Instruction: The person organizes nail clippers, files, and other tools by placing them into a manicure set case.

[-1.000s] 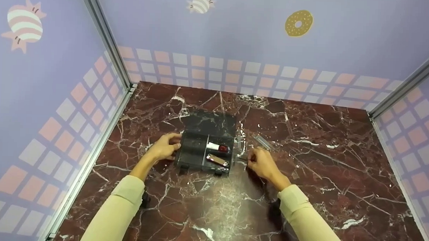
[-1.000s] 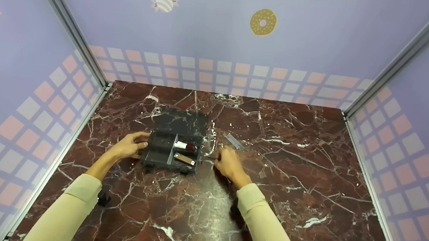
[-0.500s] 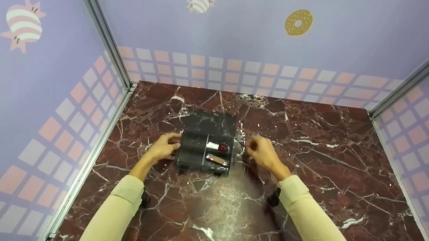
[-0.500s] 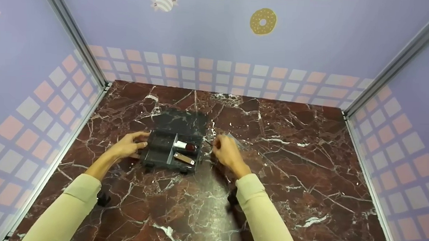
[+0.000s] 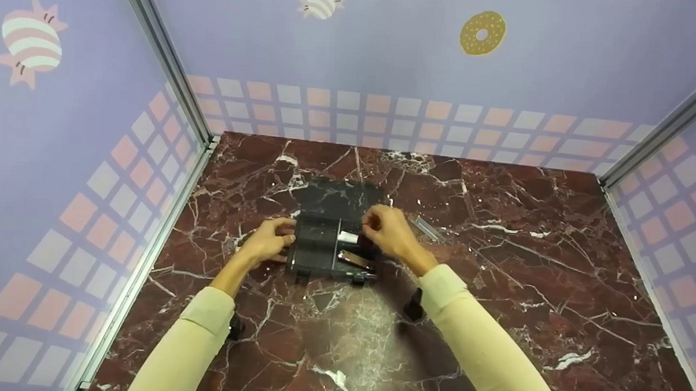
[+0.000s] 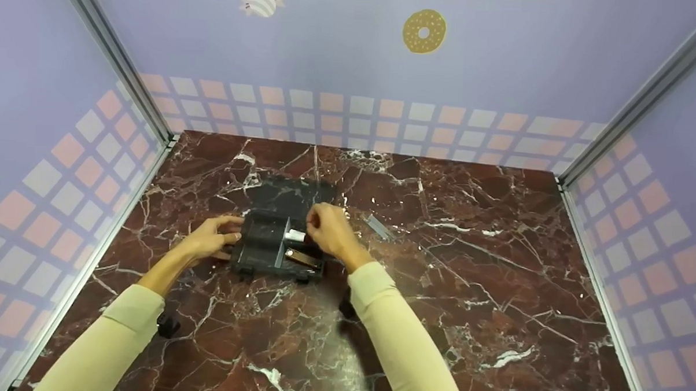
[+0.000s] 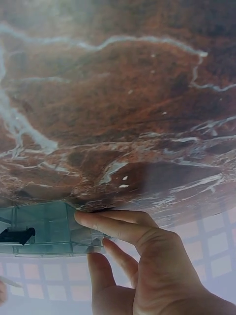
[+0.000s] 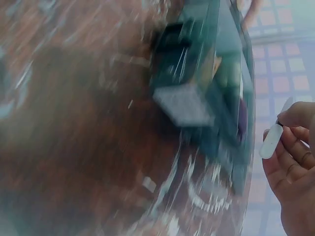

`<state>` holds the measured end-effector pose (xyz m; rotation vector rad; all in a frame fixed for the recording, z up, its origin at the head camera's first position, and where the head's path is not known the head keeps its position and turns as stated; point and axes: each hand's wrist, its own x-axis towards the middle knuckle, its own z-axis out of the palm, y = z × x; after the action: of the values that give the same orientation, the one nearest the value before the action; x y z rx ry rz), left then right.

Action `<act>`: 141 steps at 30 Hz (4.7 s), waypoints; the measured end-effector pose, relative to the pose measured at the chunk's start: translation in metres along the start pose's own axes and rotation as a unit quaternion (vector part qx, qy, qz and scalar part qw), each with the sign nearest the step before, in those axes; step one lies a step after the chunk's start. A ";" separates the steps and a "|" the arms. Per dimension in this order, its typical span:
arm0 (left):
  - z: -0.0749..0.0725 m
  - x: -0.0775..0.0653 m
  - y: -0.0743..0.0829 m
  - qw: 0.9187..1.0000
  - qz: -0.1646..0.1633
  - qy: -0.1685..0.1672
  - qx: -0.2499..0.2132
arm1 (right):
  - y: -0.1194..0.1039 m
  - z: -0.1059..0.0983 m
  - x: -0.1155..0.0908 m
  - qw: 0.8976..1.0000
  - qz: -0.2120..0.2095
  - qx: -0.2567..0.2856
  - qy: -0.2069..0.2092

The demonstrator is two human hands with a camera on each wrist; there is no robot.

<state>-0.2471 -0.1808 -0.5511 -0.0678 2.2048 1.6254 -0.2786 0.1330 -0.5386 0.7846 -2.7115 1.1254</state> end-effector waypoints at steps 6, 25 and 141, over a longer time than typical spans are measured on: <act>0.002 0.001 -0.001 1.000 -0.001 -0.001 -0.013 | -0.025 0.026 0.021 0.999 -0.018 -0.010 -0.026; 0.000 0.001 0.002 1.000 -0.008 -0.011 0.004 | -0.044 0.061 0.040 0.998 -0.026 0.025 -0.055; -0.004 0.002 0.000 0.999 0.006 -0.023 0.025 | 0.012 -0.016 -0.020 0.992 0.095 0.076 -0.021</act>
<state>-0.2500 -0.1841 -0.5511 -0.0044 2.2141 1.5616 -0.2686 0.1592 -0.5405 0.5831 -2.8100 1.3851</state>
